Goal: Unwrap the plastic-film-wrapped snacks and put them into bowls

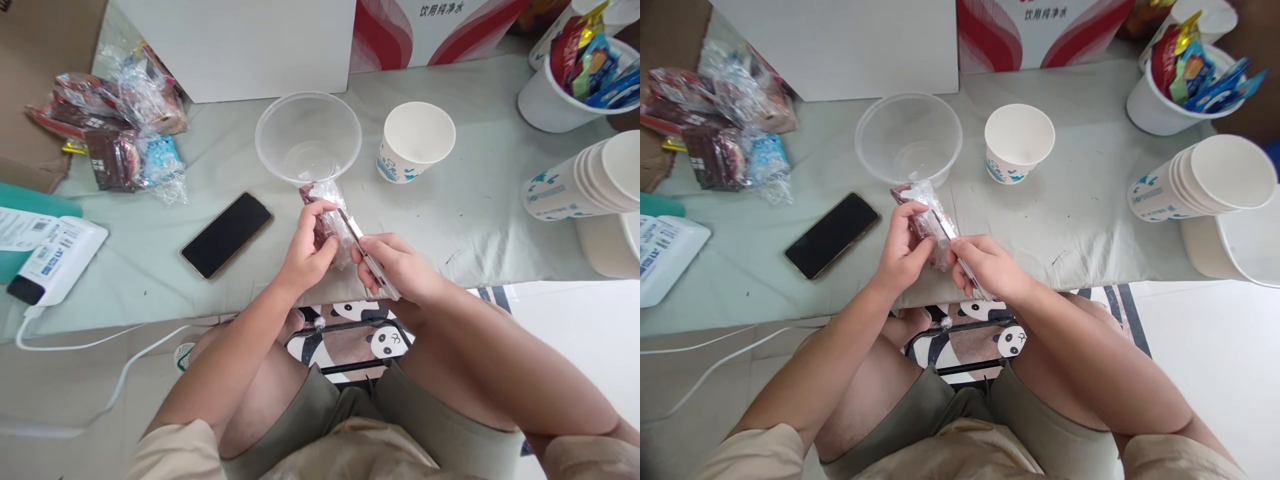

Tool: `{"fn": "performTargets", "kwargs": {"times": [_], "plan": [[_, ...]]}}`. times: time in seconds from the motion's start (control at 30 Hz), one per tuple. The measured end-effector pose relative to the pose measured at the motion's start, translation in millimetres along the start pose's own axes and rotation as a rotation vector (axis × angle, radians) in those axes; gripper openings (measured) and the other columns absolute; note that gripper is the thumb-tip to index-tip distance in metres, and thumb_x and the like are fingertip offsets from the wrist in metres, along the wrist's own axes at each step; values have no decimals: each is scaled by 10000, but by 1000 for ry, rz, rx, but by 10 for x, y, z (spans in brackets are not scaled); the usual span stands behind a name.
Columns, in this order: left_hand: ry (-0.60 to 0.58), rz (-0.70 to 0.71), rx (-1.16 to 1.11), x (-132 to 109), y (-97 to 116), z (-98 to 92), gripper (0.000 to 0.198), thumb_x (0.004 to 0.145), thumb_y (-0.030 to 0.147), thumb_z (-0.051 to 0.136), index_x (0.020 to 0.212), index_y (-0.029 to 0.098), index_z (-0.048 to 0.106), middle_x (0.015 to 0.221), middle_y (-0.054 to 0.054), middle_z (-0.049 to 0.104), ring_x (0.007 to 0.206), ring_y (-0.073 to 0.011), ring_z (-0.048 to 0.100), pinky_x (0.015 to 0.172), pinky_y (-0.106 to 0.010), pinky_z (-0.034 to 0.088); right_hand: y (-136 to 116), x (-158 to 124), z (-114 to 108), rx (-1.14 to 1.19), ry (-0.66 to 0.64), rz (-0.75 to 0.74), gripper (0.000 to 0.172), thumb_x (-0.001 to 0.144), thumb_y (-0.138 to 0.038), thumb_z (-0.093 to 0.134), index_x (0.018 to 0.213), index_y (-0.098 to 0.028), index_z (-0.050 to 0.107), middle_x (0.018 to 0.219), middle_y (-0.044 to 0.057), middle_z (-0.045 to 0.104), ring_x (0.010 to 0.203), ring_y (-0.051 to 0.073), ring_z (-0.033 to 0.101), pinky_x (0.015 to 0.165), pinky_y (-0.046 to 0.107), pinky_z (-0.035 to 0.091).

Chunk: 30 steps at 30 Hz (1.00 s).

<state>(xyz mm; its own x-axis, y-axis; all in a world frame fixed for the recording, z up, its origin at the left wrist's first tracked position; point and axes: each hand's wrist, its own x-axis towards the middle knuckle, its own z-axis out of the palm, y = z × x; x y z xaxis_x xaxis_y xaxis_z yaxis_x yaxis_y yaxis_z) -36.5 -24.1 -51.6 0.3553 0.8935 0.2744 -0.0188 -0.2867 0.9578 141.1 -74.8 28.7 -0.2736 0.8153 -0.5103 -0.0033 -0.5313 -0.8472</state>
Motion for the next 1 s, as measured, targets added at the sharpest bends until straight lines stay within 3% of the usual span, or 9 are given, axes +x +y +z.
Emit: {"fn": "performTargets", "kwargs": {"times": [0.13, 0.37, 0.43, 0.5, 0.63, 0.73, 0.77, 0.83, 1.0], "plan": [[70, 104, -117, 21, -15, -65, 422, 988, 411, 677, 1356, 336, 486, 1169, -48, 599, 969, -192, 693, 860, -364, 603, 23, -68, -13, -103, -79, 62, 334, 987, -412, 461, 749, -196, 553, 502, -32, 575, 435, 83, 507, 480, 208, 403], [249, 194, -206, 128, 21, -146, 442, 888, 327, 740, 1273, 345, 524, 1229, -28, 621, 1108, -203, 679, 1077, -477, 580, -52, -204, -139, -342, -177, 161, 344, 983, -437, 467, 759, -198, 572, 588, -12, 603, 534, 114, 537, 556, 255, 416], [288, 132, -258, 151, 46, -152, 428, 866, 324, 730, 1236, 357, 518, 1226, -20, 627, 1070, -197, 678, 1069, -484, 585, -77, -220, -251, -510, -47, 123, 357, 987, -416, 456, 729, -201, 576, 624, 10, 611, 584, 136, 551, 600, 279, 411], [304, 51, -279, 163, 83, -150, 432, 860, 350, 711, 1234, 372, 496, 1223, -17, 628, 1016, -196, 680, 1030, -484, 598, -40, -190, -404, -750, 226, 31, 349, 991, -394, 465, 711, -209, 560, 668, 30, 600, 616, 154, 523, 616, 299, 362], [254, -42, -199, 146, 149, -122, 686, 857, 447, 727, 1432, 453, 353, 1331, -49, 606, 1132, -251, 664, 1007, -505, 582, 193, -15, -746, -1124, 670, -157, 323, 964, -391, 563, 692, -218, 539, 766, 65, 552, 619, 170, 425, 606, 311, 287], [149, -34, -144, 111, 127, -90, 868, 844, 583, 757, 1532, 495, 234, 1415, -76, 557, 1202, -288, 638, 977, -500, 576, 310, 80, -884, -1196, 834, -264, 169, 918, -374, 625, 924, -215, 683, 902, 117, 633, 743, 238, 548, 661, 352, 415], [115, -22, -128, 97, 107, -79, 893, 828, 625, 768, 1537, 496, 240, 1428, -82, 541, 1205, -294, 636, 962, -490, 578, 313, 86, -879, -1185, 865, -304, 225, 905, -371, 639, 1050, -209, 697, 963, 133, 660, 817, 269, 595, 708, 385, 465], [63, -8, -105, 69, 67, -56, 897, 799, 670, 791, 1525, 480, 299, 1414, -88, 528, 1186, -298, 643, 932, -466, 583, 282, 63, -780, -1102, 821, -441, 392, 899, -375, 651, 1249, -199, 655, 1079, 150, 690, 927, 298, 650, 811, 447, 530], [-22, -98, -137, 6, 56, 4, 724, 861, 674, 724, 1478, 445, 424, 1283, -80, 595, 1019, -269, 688, 834, -424, 595, 221, -66, -248, -792, 366, -827, 610, 907, -412, 704, 1440, -223, 477, 1294, 145, 684, 926, 252, 695, 870, 462, 585]]}}
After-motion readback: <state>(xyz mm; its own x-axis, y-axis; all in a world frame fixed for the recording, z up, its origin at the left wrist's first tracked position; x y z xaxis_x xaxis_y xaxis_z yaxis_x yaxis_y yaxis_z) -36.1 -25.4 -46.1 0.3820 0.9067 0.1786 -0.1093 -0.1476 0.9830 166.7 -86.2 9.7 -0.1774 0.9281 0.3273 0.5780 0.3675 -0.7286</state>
